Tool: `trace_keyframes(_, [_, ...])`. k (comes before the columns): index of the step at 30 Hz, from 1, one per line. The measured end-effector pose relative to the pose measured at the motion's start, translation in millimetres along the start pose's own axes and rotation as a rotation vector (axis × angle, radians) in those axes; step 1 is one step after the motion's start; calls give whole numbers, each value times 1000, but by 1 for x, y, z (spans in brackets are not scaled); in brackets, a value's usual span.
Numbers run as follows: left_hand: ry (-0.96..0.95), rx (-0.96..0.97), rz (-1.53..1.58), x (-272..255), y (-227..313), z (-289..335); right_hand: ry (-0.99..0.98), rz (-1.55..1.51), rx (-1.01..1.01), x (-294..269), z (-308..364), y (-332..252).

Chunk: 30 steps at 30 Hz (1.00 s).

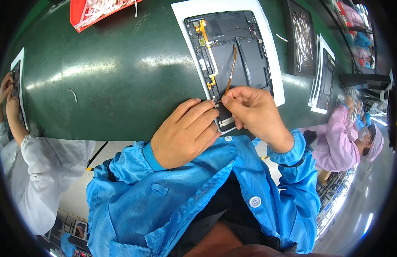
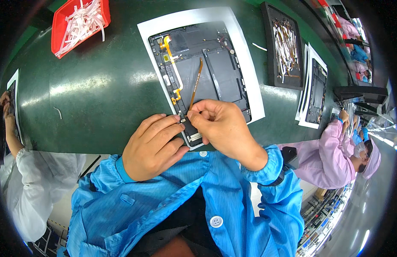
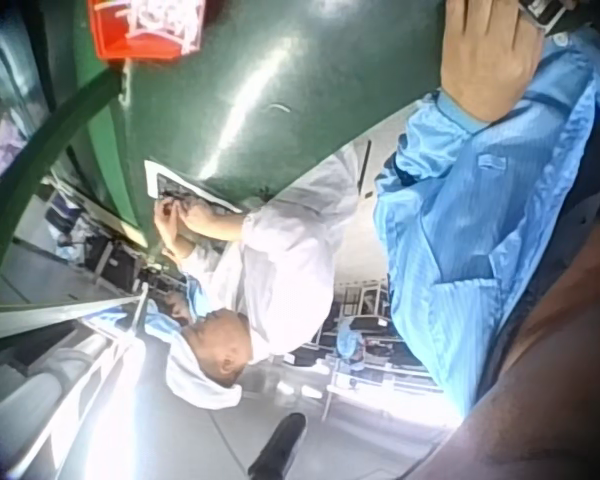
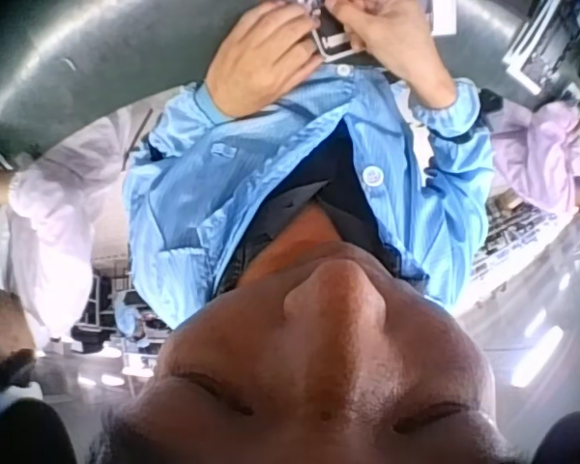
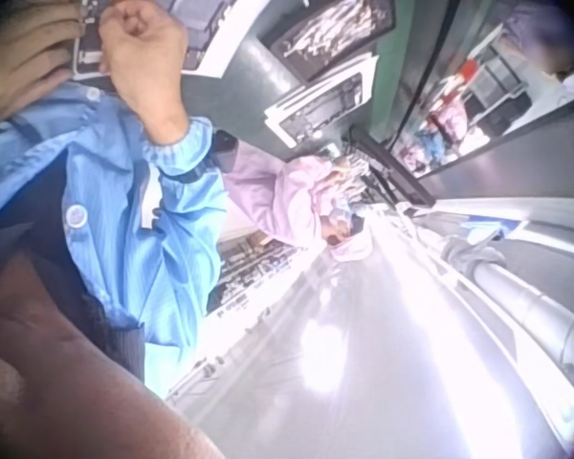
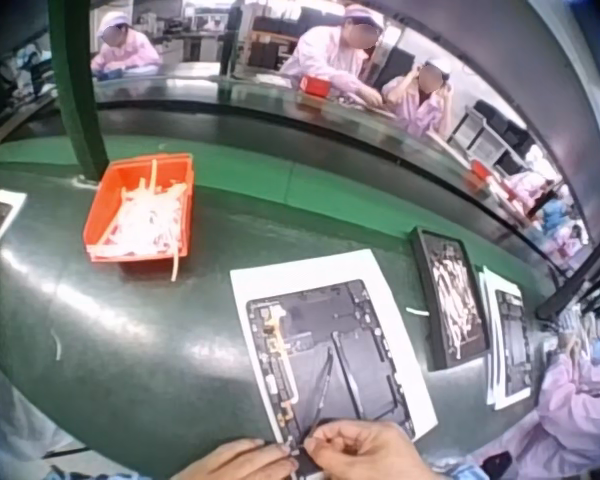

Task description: The person assembles internal ribbon cables and electronic components into a tablet chassis by hand, taking the components from a component tray.

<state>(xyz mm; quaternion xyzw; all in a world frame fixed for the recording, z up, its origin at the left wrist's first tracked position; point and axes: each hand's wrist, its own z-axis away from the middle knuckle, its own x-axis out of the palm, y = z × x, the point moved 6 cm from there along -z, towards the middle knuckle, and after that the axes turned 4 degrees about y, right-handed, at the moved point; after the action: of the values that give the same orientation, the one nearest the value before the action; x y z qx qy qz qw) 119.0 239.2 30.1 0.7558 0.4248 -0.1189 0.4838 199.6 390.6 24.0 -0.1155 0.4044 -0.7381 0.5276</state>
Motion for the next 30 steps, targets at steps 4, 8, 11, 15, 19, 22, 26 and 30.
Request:
trace_keyframes(4, [2,-18,-8,-2,0,-2,2,-10,-13,2,1,0])
trace_keyframes(8, [10,-35,-15,-2,-1,-2,29,55,-80,2,1,6])
trace_keyframes(11, [12,-34,-24,-1,-1,-2,25,67,-115,2,2,6])
trace_keyframes(15, [10,-28,-30,-1,-1,-2,-24,21,-64,3,2,4])
trace_keyframes(19, [-2,-20,-33,-1,-1,-2,-43,65,-58,4,1,-1])
trace_keyframes(22, [-5,-14,-45,-1,0,-2,-38,35,-20,5,2,0])
trace_keyframes(26, [-14,0,-63,0,1,-1,-63,4,23,5,2,-3])
trace_keyframes(30, [-53,23,-124,1,4,-3,-59,-31,19,6,3,1])
